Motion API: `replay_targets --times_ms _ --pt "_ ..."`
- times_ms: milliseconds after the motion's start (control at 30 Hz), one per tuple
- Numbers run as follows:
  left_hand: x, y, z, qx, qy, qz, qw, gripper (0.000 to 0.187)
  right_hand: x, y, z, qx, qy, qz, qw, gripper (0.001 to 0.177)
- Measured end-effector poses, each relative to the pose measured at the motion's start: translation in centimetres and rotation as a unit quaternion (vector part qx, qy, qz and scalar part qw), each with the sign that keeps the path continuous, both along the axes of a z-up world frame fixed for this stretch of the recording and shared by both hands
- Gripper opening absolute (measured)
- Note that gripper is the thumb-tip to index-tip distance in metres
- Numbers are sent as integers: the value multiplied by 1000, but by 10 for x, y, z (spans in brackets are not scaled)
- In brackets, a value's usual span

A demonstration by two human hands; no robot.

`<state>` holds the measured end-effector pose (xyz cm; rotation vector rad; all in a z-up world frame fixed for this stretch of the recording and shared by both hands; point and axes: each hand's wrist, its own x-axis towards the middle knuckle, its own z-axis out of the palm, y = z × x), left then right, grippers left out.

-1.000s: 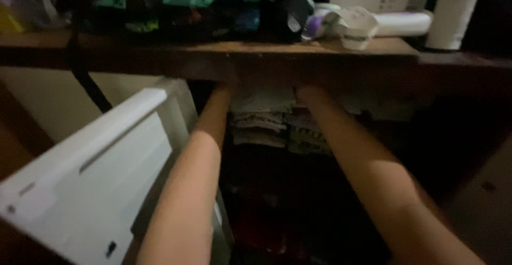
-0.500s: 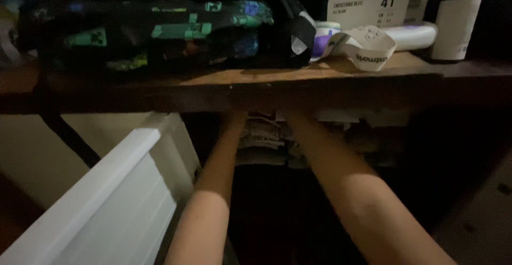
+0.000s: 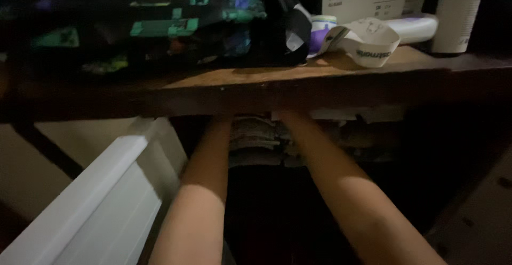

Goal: The person sorts folded clothing items on a table and places them into a closet shelf by hand.

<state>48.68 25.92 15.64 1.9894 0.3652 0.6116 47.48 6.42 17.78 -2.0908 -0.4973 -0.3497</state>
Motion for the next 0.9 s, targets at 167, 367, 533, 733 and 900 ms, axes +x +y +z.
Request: replay_targets --times_ms 167,367,533,733,900 --pt "16 -21 5 13 -1 -12 1000 49 9 -11 2 -22 -10 -11 1000 54" --pt "19 -11 1 40 3 -3 999 48 26 -3 2 -45 -12 -18 999 53" --pt "5 -4 32 104 -42 -4 994 46 32 -9 -4 -48 -12 -34 998 52" --pt "-72 -65 17 149 -175 -19 973 44 9 -19 1 -73 -42 -66 994 52" --pt "-200 -91 1 190 -295 2 936 43 -95 -3 -14 -25 -229 -45 972 51"
